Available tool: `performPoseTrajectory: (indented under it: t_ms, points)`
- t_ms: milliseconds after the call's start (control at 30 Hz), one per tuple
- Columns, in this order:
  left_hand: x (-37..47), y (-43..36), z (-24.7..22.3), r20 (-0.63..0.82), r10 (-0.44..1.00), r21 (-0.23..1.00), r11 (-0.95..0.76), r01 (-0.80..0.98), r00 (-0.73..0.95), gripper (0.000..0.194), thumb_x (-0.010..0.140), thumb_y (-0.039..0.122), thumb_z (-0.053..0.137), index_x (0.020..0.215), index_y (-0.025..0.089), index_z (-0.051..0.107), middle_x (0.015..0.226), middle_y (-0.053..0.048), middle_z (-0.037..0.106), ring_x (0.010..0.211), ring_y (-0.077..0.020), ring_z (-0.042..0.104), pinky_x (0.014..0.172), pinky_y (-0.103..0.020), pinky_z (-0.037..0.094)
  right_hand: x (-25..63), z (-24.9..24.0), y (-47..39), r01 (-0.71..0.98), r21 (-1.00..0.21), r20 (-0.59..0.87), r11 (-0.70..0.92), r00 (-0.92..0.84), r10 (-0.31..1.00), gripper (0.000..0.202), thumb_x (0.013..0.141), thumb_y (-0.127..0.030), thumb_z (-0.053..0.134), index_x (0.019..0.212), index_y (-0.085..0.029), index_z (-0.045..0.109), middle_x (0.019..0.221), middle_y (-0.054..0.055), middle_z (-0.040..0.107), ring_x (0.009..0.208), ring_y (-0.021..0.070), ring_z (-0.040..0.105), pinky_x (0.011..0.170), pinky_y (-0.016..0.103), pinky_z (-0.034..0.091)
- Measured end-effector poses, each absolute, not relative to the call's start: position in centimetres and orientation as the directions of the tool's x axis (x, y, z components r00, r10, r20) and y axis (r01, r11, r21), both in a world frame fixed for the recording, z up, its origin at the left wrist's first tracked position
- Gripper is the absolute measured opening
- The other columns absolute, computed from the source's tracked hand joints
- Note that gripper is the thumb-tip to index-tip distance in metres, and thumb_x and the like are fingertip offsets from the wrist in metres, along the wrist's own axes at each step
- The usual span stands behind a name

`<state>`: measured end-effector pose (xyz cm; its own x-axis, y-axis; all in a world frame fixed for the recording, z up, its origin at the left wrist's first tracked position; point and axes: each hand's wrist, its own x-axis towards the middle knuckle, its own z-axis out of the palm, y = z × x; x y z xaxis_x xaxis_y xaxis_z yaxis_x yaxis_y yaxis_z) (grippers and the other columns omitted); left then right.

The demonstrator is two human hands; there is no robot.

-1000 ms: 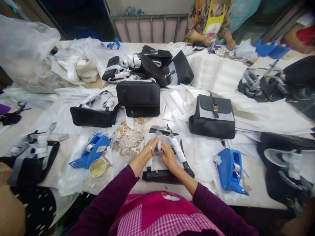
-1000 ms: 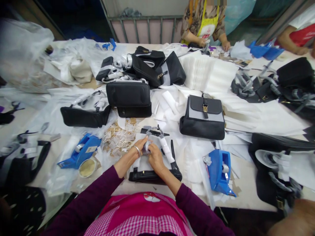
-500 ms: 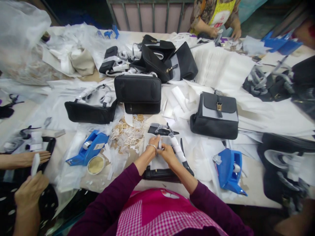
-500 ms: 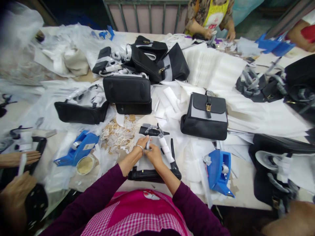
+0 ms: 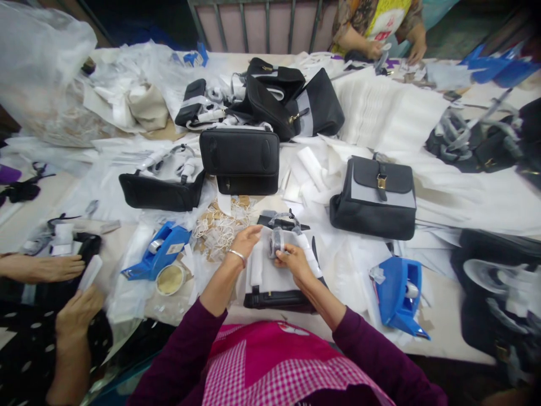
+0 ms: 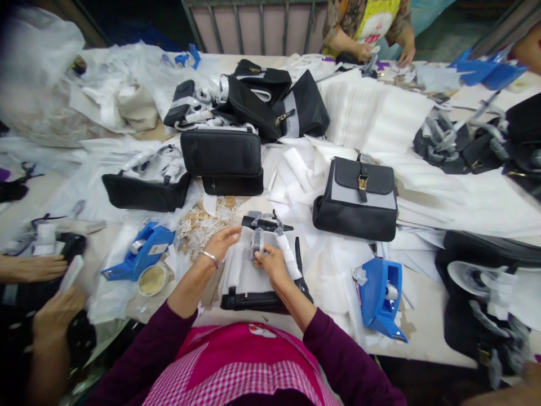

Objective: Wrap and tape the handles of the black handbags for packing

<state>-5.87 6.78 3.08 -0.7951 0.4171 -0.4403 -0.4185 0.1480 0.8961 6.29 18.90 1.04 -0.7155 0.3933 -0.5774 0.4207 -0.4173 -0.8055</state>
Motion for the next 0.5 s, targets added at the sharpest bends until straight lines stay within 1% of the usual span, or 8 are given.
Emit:
performPoseTrajectory:
  t_ms: [67,100,167,233,300,367,433,500]
  points:
    - [-6.0,4.6,2.6,-0.404,0.337,0.903,0.297,-0.311,-0.85,0.026,0.057,0.021,0.078,0.081,0.019,0.068,0.089,-0.006,0.065,0.086,-0.0221,0.059,0.087,-0.036,0.044,6.2,0.9,18.4,0.418,-0.799,-0.583,-0.432,-0.713,0.388,0.032,0.056,-0.043,0.069,0.069,-0.016,0.057,0.06,-0.001,0.054,0.053,0.0122,0.05,0.057,0.032,0.049]
    - [-5.7,3.7,2.2,-0.428,0.304,0.881,0.352,-0.317,-0.851,0.026,0.054,0.021,0.079,0.078,0.019,0.067,0.084,-0.005,0.063,0.08,-0.0207,0.058,0.082,-0.035,0.045,6.1,0.7,18.1,0.416,-0.8,-0.582,-0.432,-0.714,0.39,0.032,0.056,-0.043,0.069,0.069,-0.017,0.056,0.061,-0.001,0.053,0.053,0.012,0.05,0.058,0.033,0.05]
    - [-4.5,2.7,1.1,-0.555,0.282,0.807,0.412,-0.423,-0.783,0.029,0.052,0.021,0.08,0.075,0.018,0.063,0.072,-0.002,0.059,0.069,-0.0186,0.057,0.072,-0.033,0.045,6.1,0.2,17.4,0.41,-0.812,-0.567,-0.415,-0.722,0.396,0.03,0.057,-0.042,0.067,0.069,-0.017,0.055,0.061,-0.002,0.052,0.053,0.0112,0.048,0.059,0.032,0.049]
    - [-3.2,2.5,-0.1,-0.66,0.259,0.735,0.415,-0.536,-0.705,0.036,0.049,0.02,0.083,0.077,0.018,0.059,0.066,0.001,0.056,0.063,-0.017,0.055,0.065,-0.03,0.044,6.2,-0.5,16.9,0.411,-0.832,-0.544,-0.373,-0.735,0.403,0.028,0.057,-0.041,0.065,0.068,-0.017,0.055,0.06,-0.003,0.051,0.051,0.0105,0.046,0.057,0.03,0.048]
    - [-2.2,3.0,-0.8,-0.688,0.219,0.711,0.394,-0.582,-0.692,0.045,0.043,0.015,0.084,0.078,0.018,0.057,0.063,0.004,0.055,0.06,-0.0155,0.054,0.061,-0.027,0.042,6.3,-1.1,16.6,0.422,-0.852,-0.521,-0.31,-0.746,0.415,0.027,0.057,-0.041,0.065,0.066,-0.018,0.056,0.056,-0.004,0.049,0.05,0.011,0.044,0.056,0.029,0.045]
    - [-1.7,3.5,-1.0,-0.686,0.211,0.715,0.368,-0.594,-0.696,0.048,0.04,0.011,0.085,0.078,0.018,0.056,0.062,0.005,0.055,0.059,-0.015,0.054,0.059,-0.026,0.042,6.5,-1.6,16.6,0.439,-0.867,-0.498,-0.235,-0.753,0.431,0.025,0.058,-0.041,0.065,0.064,-0.018,0.056,0.053,-0.004,0.049,0.051,0.0122,0.044,0.055,0.029,0.044]
    - [-1.6,3.8,-0.7,-0.69,0.251,0.72,0.336,-0.608,-0.679,0.043,0.045,0.015,0.084,0.08,0.017,0.058,0.064,0.002,0.059,0.06,-0.016,0.057,0.058,-0.026,0.044,6.7,-1.9,16.7,0.456,-0.876,-0.475,-0.157,-0.758,0.446,0.023,0.06,-0.039,0.065,0.063,-0.019,0.057,0.053,-0.003,0.05,0.052,0.0138,0.046,0.055,0.029,0.043]
    - [-1.5,3.8,0.0,-0.69,0.295,0.724,0.259,-0.639,-0.662,0.036,0.058,0.024,0.081,0.087,0.016,0.061,0.071,-0.002,0.063,0.065,-0.0179,0.061,0.061,-0.028,0.048,6.8,-2.1,16.8,0.472,-0.878,-0.453,-0.081,-0.765,0.458,0.019,0.061,-0.037,0.065,0.061,-0.019,0.058,0.055,-0.001,0.053,0.054,0.0155,0.048,0.055,0.029,0.042]
